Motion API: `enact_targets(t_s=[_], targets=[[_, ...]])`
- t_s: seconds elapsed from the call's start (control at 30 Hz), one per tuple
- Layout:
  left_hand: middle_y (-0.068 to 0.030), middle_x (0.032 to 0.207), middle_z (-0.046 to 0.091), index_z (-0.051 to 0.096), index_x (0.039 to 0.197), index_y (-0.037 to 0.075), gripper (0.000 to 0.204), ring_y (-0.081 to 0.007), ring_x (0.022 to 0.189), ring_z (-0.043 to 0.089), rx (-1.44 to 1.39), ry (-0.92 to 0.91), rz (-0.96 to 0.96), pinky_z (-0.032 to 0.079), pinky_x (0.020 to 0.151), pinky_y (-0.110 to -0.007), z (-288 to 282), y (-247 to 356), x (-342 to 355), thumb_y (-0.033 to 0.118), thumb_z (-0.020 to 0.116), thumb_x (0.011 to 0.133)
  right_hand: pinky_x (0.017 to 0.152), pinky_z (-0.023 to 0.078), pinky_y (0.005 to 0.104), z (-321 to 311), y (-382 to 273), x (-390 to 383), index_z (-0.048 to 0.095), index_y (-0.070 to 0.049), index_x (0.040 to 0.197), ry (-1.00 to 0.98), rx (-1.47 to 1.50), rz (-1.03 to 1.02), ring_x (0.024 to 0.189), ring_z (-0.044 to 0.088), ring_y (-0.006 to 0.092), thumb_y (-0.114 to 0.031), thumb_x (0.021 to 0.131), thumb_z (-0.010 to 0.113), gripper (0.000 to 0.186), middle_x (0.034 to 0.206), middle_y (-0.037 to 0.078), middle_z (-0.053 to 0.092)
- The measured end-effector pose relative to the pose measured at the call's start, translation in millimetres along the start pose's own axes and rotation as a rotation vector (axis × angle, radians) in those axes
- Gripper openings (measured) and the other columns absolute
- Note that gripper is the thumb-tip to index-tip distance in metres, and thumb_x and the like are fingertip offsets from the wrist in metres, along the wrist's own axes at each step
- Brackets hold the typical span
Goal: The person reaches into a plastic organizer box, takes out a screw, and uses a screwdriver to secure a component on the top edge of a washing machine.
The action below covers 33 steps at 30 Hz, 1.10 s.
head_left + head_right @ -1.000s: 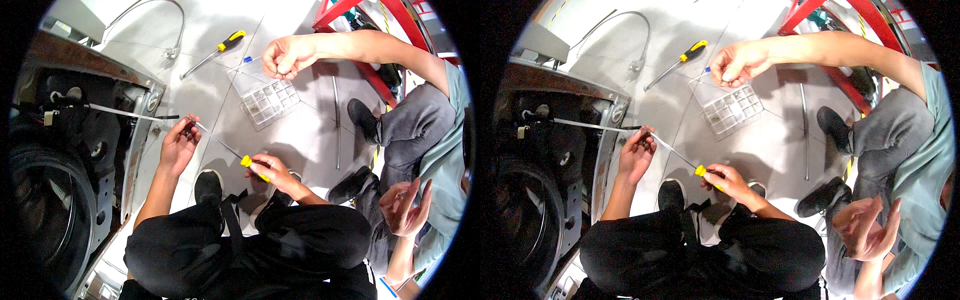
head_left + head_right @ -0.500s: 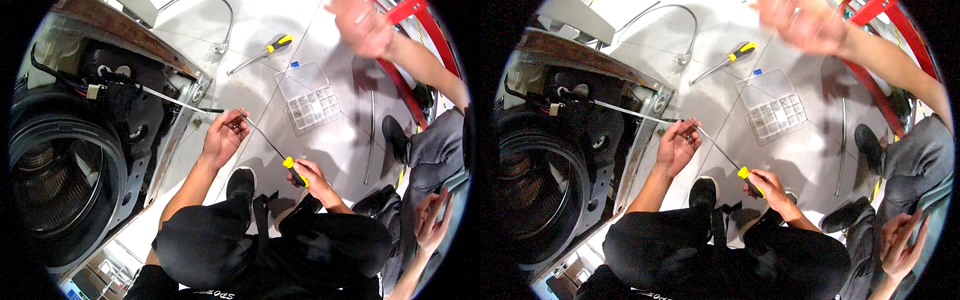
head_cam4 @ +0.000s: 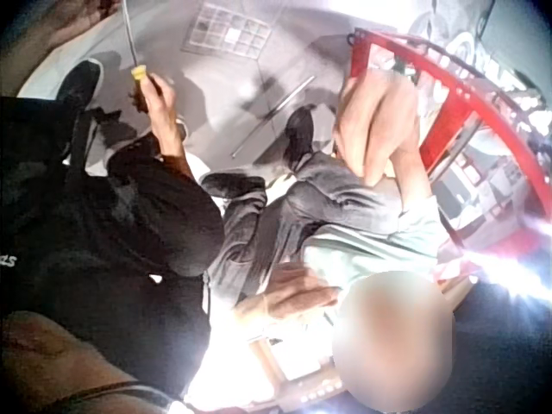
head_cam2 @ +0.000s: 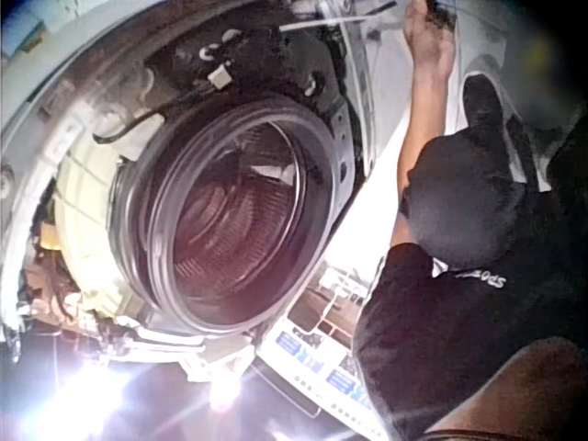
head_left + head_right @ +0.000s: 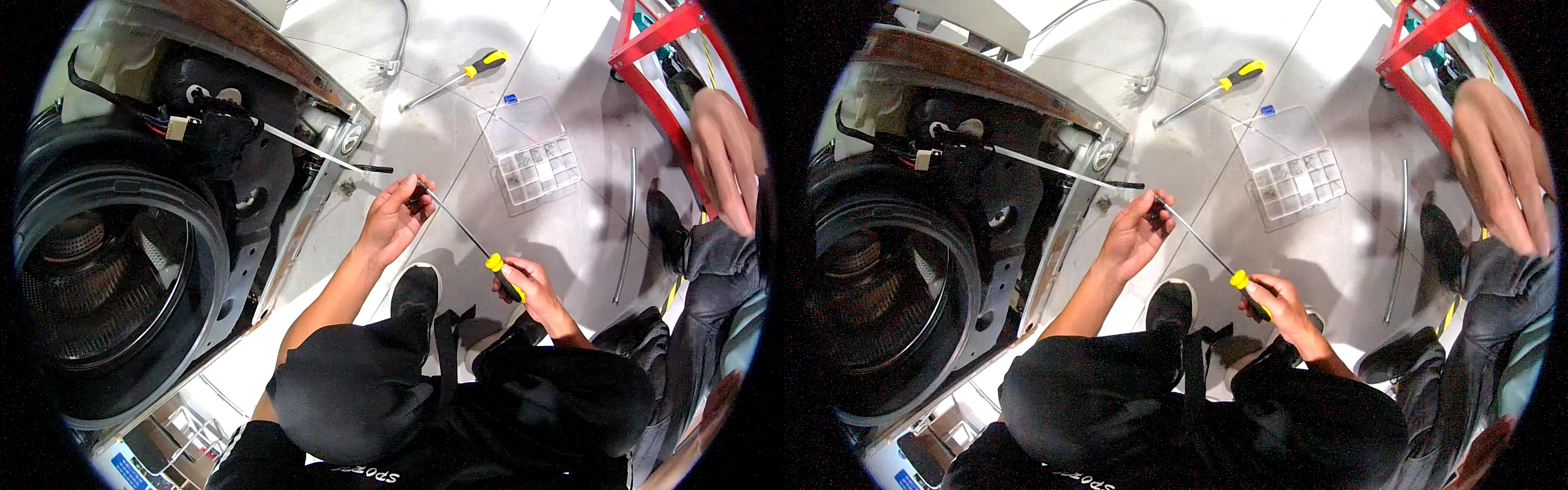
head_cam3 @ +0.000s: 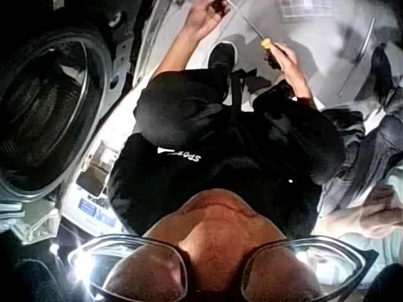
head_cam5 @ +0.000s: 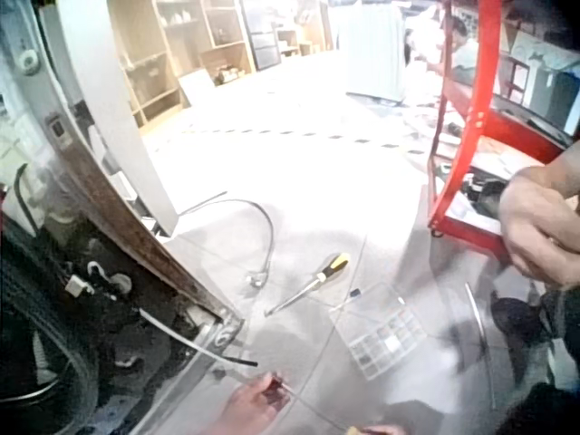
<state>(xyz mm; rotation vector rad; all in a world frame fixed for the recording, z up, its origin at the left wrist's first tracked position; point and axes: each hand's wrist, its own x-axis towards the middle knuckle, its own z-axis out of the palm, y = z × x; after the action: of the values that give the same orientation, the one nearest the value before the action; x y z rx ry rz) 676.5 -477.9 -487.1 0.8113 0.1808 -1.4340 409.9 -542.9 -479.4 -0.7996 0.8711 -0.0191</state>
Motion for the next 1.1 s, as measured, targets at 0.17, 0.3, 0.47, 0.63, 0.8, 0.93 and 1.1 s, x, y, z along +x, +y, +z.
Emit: enact_targets(t_s=[0.17, 0.3, 0.47, 0.63, 0.8, 0.93, 1.1], targets=[[-0.0065, 0.092, 0.06, 0.058, 0.1, 0.005, 0.017, -0.0106, 0.075, 0.057, 0.01, 0.031, 0.025, 0.049, 0.074, -0.027, -1.4, 0.9, -0.6, 0.017, 0.058, 0.088, 0.054, 0.042, 0.0229, 2.5, -1.5, -1.0, 0.053, 0.001, 0.109, -0.011, -0.025, 0.01, 0.065, 0.055, 0.0112, -0.024, 0.086, 0.058, 0.034, 0.078, 0.007, 0.059], [-0.0072, 0.093, 0.06, 0.058, 0.101, 0.004, 0.017, -0.0111, 0.075, 0.057, 0.028, 0.049, 0.045, 0.049, 0.075, -0.027, 0.2, 0.7, -0.9, 0.015, 0.056, 0.089, 0.056, 0.043, 0.0222, 8.5, -7.7, -3.5, 0.048, -0.001, 0.114, 0.015, -0.053, -0.027, 0.069, 0.056, 0.0109, -0.019, 0.083, 0.062, 0.038, 0.083, 0.007, 0.059], [-0.0088, 0.094, 0.06, 0.057, 0.102, 0.001, 0.019, -0.0133, 0.079, 0.057, -0.029, 0.027, 0.018, 0.049, 0.077, -0.029, -3.7, -1.3, 3.8, 0.015, 0.053, 0.089, 0.062, 0.044, 0.0221, 3.8, -3.8, -2.8, 0.047, -0.004, 0.118, 0.015, -0.061, -0.018, 0.076, 0.057, 0.0093, -0.015, 0.08, 0.067, 0.045, 0.09, 0.005, 0.06], [-0.0094, 0.098, 0.06, 0.057, 0.104, 0.002, 0.021, -0.0128, 0.082, 0.056, 0.056, 0.041, 0.054, 0.048, 0.078, -0.028, -8.1, -2.8, 2.7, 0.016, 0.053, 0.089, 0.054, 0.042, 0.0204, -3.2, 9.8, 3.3, 0.047, -0.005, 0.117, 0.004, -0.149, -0.048, 0.07, 0.053, 0.0067, -0.019, 0.079, 0.07, 0.047, 0.086, 0.003, 0.058], [-0.0095, 0.098, 0.06, 0.056, 0.106, 0.003, 0.02, -0.0123, 0.08, 0.057, 0.008, 0.055, 0.031, 0.049, 0.077, -0.028, -7.0, -1.7, 2.8, 0.013, 0.054, 0.089, 0.057, 0.044, 0.0208, 0.5, 3.0, 0.8, 0.046, -0.005, 0.115, -0.01, -0.082, -0.052, 0.068, 0.054, 0.0068, -0.008, 0.078, 0.068, 0.043, 0.086, 0.003, 0.057], [-0.01, 0.098, 0.06, 0.055, 0.106, 0.003, 0.02, -0.0126, 0.08, 0.058, 0.014, 0.061, 0.038, 0.05, 0.078, -0.028, -2.4, -0.3, 1.6, 0.013, 0.054, 0.089, 0.057, 0.043, 0.0204, 0.4, 1.8, 0.5, 0.047, -0.006, 0.113, -0.009, -0.093, -0.048, 0.067, 0.053, 0.0061, -0.007, 0.079, 0.067, 0.04, 0.084, 0.003, 0.057], [-0.01, 0.098, 0.06, 0.055, 0.105, 0.003, 0.019, -0.0126, 0.08, 0.058, 0.023, 0.054, 0.044, 0.05, 0.078, -0.029, -4.6, 1.1, 0.1, 0.013, 0.053, 0.089, 0.056, 0.043, 0.0201, 2.5, 3.9, 2.7, 0.047, -0.006, 0.112, -0.009, -0.091, -0.061, 0.065, 0.053, 0.0061, -0.009, 0.079, 0.067, 0.038, 0.084, 0.002, 0.058]])
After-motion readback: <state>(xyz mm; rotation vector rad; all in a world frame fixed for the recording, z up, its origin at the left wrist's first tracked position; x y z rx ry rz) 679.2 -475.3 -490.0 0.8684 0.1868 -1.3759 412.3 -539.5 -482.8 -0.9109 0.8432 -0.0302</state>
